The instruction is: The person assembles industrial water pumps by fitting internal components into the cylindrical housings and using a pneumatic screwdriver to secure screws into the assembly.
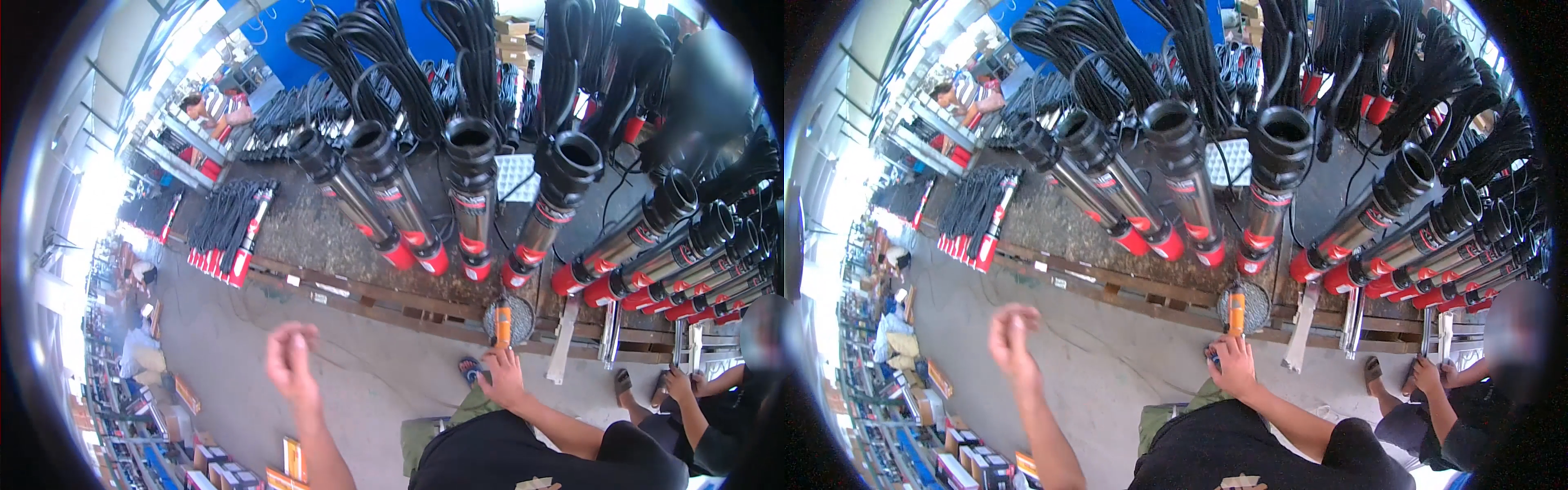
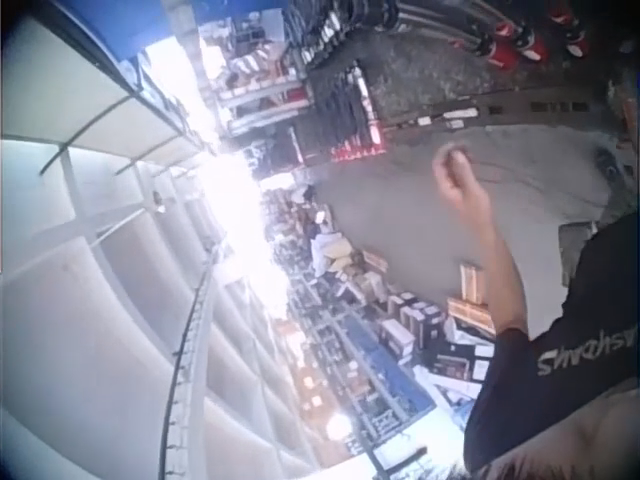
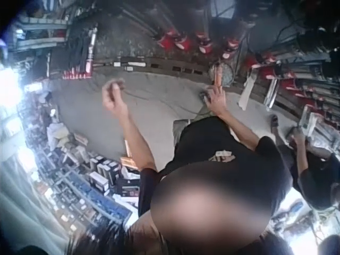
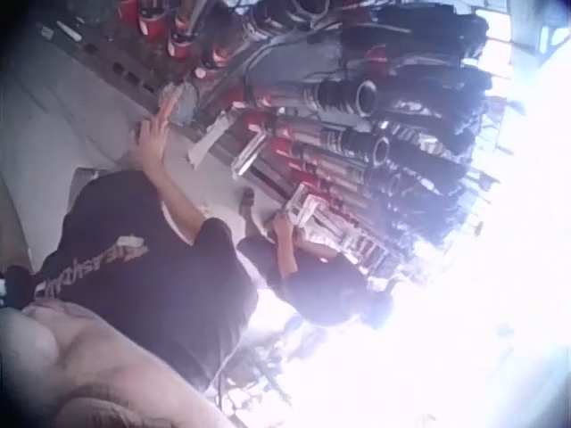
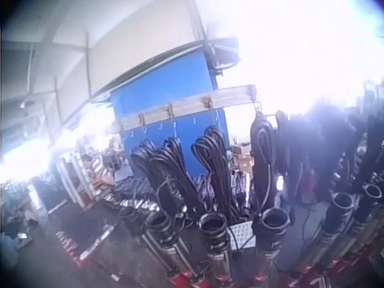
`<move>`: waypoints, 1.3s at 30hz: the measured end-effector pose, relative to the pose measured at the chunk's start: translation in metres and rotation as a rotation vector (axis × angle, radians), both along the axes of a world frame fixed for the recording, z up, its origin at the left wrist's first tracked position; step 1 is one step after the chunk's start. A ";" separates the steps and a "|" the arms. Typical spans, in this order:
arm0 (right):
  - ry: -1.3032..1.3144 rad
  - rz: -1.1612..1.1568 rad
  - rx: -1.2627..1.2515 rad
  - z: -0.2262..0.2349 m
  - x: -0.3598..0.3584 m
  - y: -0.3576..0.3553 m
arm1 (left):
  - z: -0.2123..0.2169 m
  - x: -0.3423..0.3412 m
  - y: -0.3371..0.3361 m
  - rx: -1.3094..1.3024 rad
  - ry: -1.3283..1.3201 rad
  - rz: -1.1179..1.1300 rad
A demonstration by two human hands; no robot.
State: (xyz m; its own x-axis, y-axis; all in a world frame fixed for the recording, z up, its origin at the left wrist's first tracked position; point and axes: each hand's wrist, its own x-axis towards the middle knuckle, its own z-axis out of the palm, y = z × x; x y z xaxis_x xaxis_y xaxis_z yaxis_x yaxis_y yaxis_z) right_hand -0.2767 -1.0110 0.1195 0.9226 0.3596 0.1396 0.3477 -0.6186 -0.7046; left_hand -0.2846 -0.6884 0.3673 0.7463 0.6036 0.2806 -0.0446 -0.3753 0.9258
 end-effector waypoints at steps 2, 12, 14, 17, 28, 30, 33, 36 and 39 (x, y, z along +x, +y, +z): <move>-0.061 0.009 -0.075 -0.001 0.007 0.025 | 0.053 0.063 0.032 0.205 -0.204 -0.089; -0.256 -0.036 -0.027 0.046 0.092 0.205 | 0.089 0.294 0.125 0.402 -0.241 -0.922; -0.276 -0.135 -0.011 0.075 0.110 0.240 | 0.076 0.298 0.125 0.318 -0.411 -0.975; -0.225 -0.392 0.286 0.134 0.140 0.307 | 0.066 0.241 0.154 0.153 -0.515 -0.846; -0.731 -1.086 0.066 0.249 0.442 0.408 | 0.027 0.155 0.269 -0.114 -0.710 -0.840; -0.539 -0.981 0.218 0.269 0.469 0.381 | 0.038 0.141 0.280 -0.077 -0.710 -1.124; -0.799 -1.071 0.410 0.276 0.468 0.387 | 0.044 0.128 0.291 -0.051 -0.648 -1.238; -0.803 -0.870 0.531 0.332 0.392 0.411 | 0.036 0.128 0.310 -0.083 -0.606 -1.270; -0.857 -0.439 0.054 0.341 0.368 0.383 | 0.024 0.130 0.305 -0.194 -0.620 -1.228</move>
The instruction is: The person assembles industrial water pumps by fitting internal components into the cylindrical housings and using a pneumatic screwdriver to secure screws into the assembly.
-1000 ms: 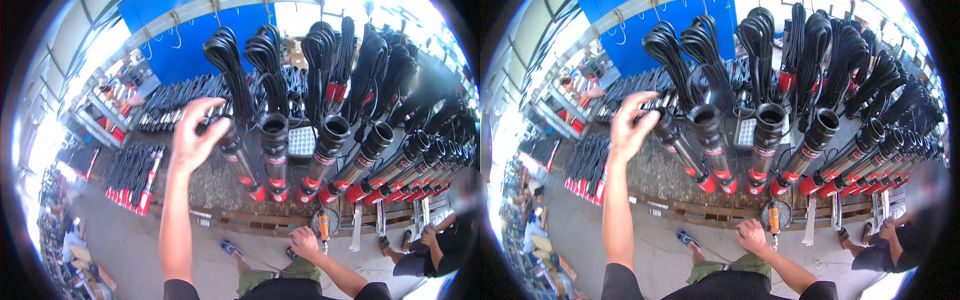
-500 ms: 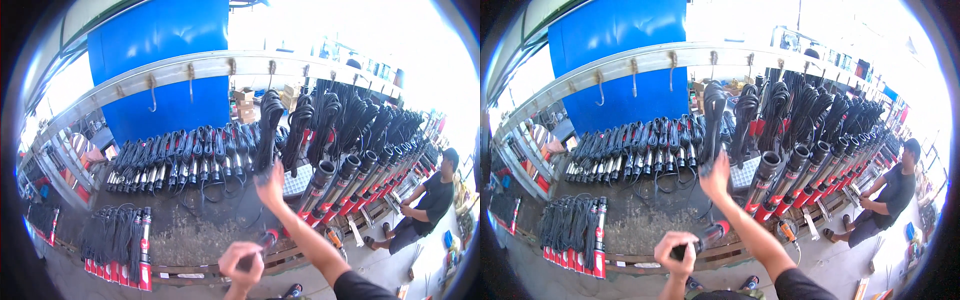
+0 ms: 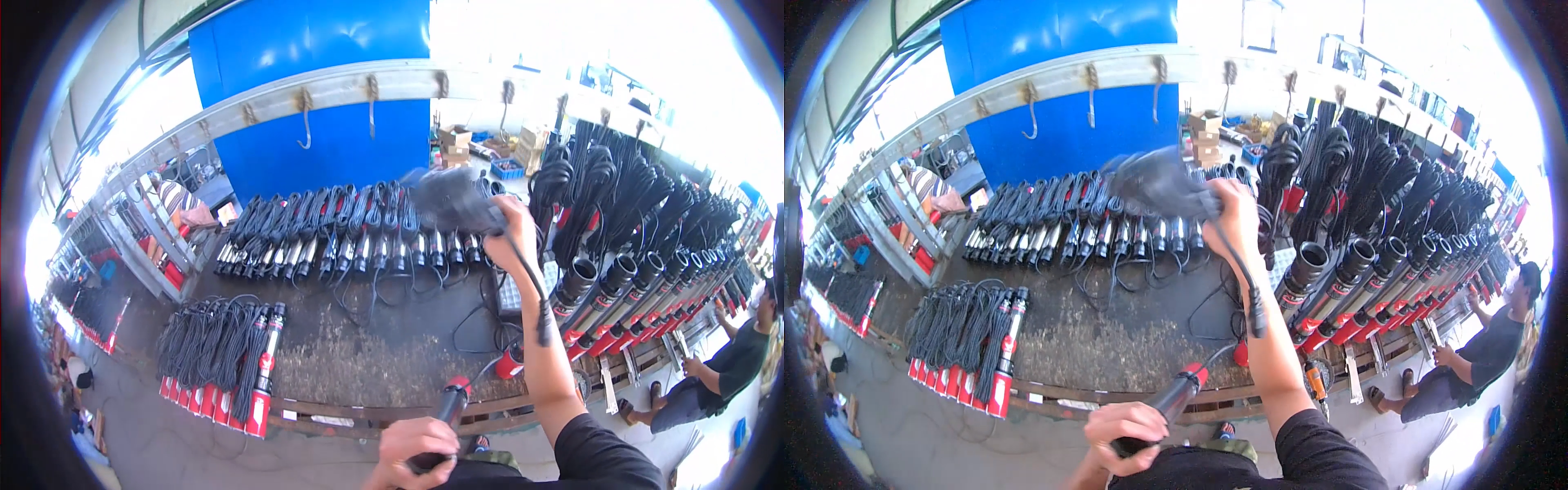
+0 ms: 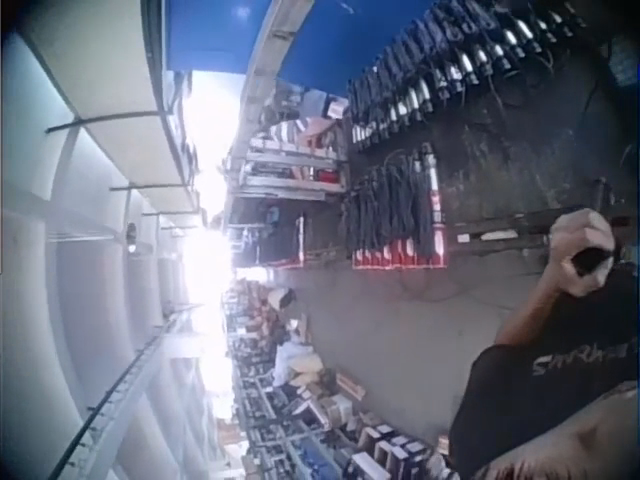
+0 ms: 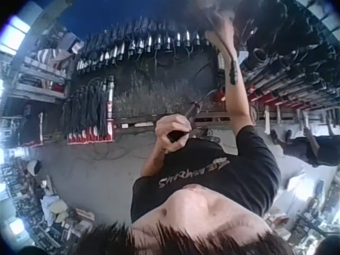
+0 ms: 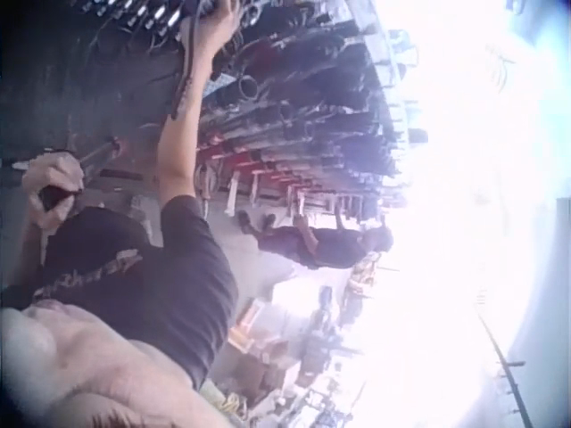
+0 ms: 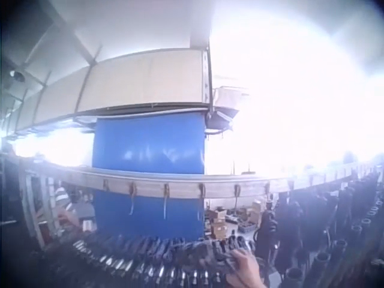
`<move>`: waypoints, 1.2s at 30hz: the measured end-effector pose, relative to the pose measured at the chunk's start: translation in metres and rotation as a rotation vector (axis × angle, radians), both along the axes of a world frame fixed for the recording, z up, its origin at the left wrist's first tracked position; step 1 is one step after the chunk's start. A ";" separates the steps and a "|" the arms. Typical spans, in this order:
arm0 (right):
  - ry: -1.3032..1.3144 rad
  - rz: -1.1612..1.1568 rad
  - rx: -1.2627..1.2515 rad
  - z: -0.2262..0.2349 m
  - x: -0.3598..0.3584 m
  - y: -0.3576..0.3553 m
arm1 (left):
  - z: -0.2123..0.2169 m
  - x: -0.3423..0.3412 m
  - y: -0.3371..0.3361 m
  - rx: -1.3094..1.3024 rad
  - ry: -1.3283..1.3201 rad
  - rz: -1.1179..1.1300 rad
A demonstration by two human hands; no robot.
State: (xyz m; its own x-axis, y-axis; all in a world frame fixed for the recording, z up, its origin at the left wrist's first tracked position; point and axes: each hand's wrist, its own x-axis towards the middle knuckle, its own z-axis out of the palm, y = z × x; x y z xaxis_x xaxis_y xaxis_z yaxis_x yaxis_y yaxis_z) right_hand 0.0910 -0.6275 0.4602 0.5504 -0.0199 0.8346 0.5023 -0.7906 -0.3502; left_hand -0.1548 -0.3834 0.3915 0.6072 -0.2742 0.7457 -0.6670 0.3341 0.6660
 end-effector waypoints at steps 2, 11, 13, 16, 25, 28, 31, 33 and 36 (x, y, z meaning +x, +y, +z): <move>0.308 0.374 -0.255 -0.004 -0.010 -0.007 | 0.000 -0.007 -0.006 -0.057 0.033 0.052; 1.663 0.641 0.981 -0.229 -0.175 -0.034 | 0.006 -0.025 -0.029 -0.127 0.110 0.287; 1.732 0.514 1.568 -0.278 -0.147 -0.034 | -0.012 -0.022 -0.036 -0.181 0.087 0.308; 0.859 0.492 1.149 -0.224 -0.082 0.029 | 0.000 -0.029 -0.033 -0.152 0.086 0.364; 0.563 0.675 0.559 -0.098 -0.018 0.144 | -0.020 -0.002 -0.007 -0.153 0.087 0.267; 0.795 0.698 0.237 -0.227 0.075 0.132 | -0.011 0.014 -0.002 -0.134 0.084 0.110; 1.028 0.391 -0.001 -0.365 0.070 0.078 | 0.003 0.020 0.003 -0.134 0.040 0.056; 0.752 0.132 -0.419 -0.420 0.023 0.033 | 0.000 0.020 0.011 -0.138 0.042 0.036; 0.633 0.320 -0.698 -0.400 -0.020 0.007 | -0.016 0.030 0.029 -0.118 0.065 0.000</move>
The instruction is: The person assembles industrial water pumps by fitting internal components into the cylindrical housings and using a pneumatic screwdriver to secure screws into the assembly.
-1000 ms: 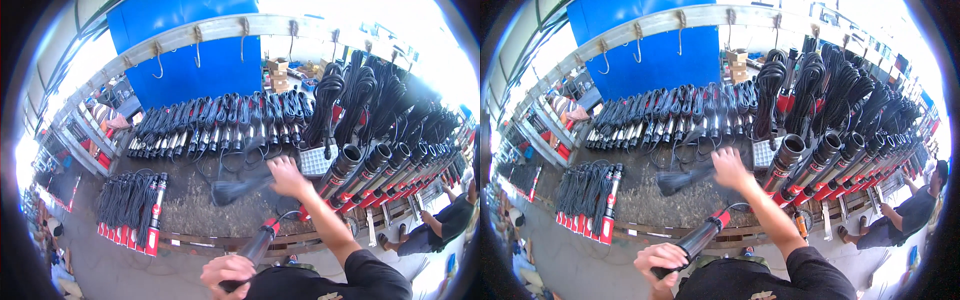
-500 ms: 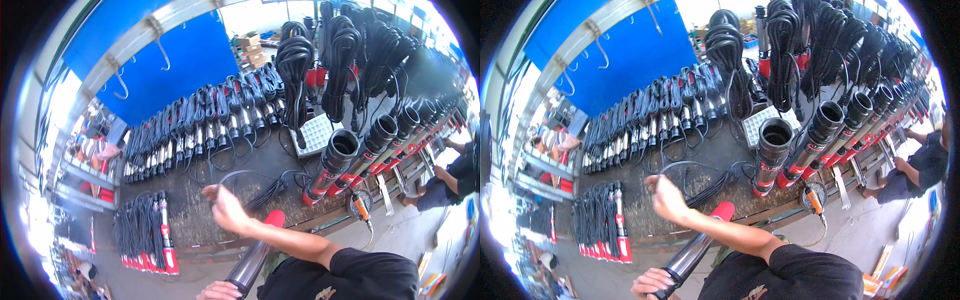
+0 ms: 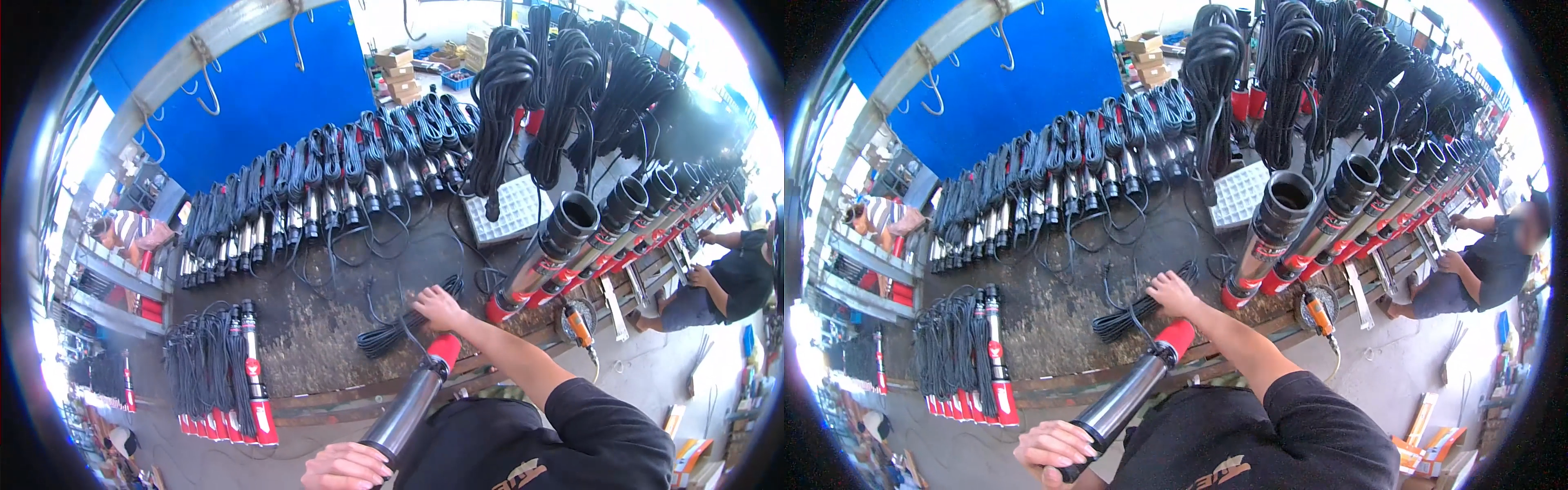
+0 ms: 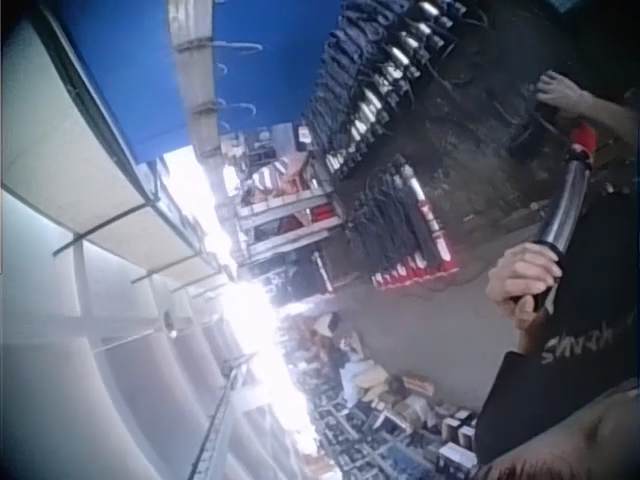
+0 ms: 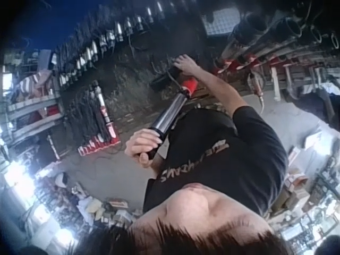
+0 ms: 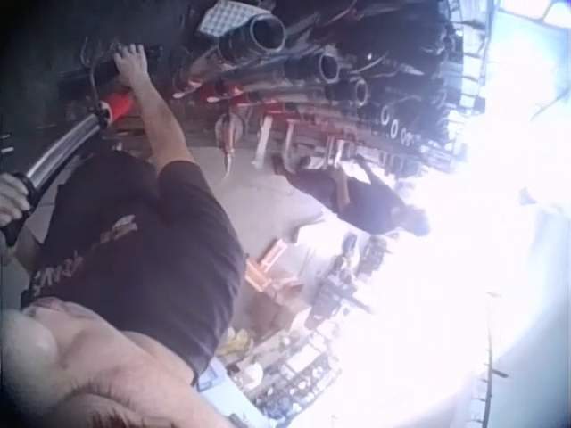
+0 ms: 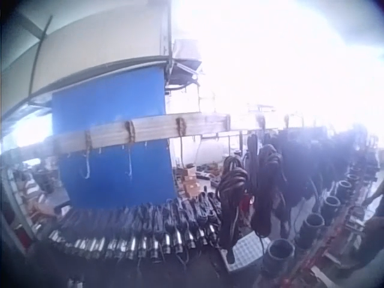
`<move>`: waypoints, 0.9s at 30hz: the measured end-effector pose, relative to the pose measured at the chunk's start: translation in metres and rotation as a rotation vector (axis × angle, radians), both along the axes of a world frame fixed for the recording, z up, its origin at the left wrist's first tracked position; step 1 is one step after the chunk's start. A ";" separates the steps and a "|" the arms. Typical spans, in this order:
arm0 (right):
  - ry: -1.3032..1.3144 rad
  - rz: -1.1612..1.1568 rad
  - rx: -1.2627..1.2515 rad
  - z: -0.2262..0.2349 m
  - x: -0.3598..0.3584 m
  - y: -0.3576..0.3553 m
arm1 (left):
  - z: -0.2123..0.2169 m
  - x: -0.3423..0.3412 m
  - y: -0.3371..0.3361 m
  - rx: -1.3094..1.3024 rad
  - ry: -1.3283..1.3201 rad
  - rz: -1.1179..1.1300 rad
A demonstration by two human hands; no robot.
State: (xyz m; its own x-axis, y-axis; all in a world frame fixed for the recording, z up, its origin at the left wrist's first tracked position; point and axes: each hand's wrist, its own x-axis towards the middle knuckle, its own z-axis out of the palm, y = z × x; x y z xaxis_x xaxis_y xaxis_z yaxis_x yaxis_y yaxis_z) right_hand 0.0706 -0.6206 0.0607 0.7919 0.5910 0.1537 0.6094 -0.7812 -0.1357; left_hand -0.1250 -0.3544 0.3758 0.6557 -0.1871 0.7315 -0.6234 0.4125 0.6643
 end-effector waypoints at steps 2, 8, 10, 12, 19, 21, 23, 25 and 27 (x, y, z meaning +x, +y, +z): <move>-0.013 -0.127 -0.038 0.012 -0.011 -0.014 | 0.002 0.009 0.000 -0.024 -0.020 -0.054; 0.741 -0.111 0.955 0.032 -0.072 0.006 | -0.027 0.016 0.031 -0.108 0.044 0.062; 0.645 0.004 1.045 0.037 -0.104 0.022 | -0.038 0.018 0.046 -0.185 0.079 0.140; 0.338 0.066 0.954 0.059 -0.109 0.033 | -0.048 0.018 0.071 -0.231 0.110 0.144; 0.150 -0.014 0.822 -0.002 -0.092 -0.003 | -0.073 0.034 0.119 -0.315 0.294 0.278; 0.066 -0.181 0.706 -0.007 -0.103 -0.008 | -0.073 0.043 0.130 -0.269 0.273 0.236; -0.273 -0.778 0.812 -0.005 -0.115 0.016 | -0.073 0.045 0.127 -0.237 0.276 0.287; 0.069 -1.861 1.302 -0.032 -0.121 0.049 | -0.066 0.046 0.104 -0.293 0.340 0.332; 1.521 -1.469 2.595 0.022 -0.118 0.067 | -0.057 0.034 0.091 -0.305 0.366 0.432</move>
State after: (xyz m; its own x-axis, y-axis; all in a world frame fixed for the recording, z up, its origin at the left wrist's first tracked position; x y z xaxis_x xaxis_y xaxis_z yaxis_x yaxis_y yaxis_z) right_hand -0.0472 -0.5534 0.0830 0.4077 0.2495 -0.8784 -0.2419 0.9571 0.1596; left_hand -0.0912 -0.2629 0.3192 0.8427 0.3303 0.4252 -0.5310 0.3788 0.7580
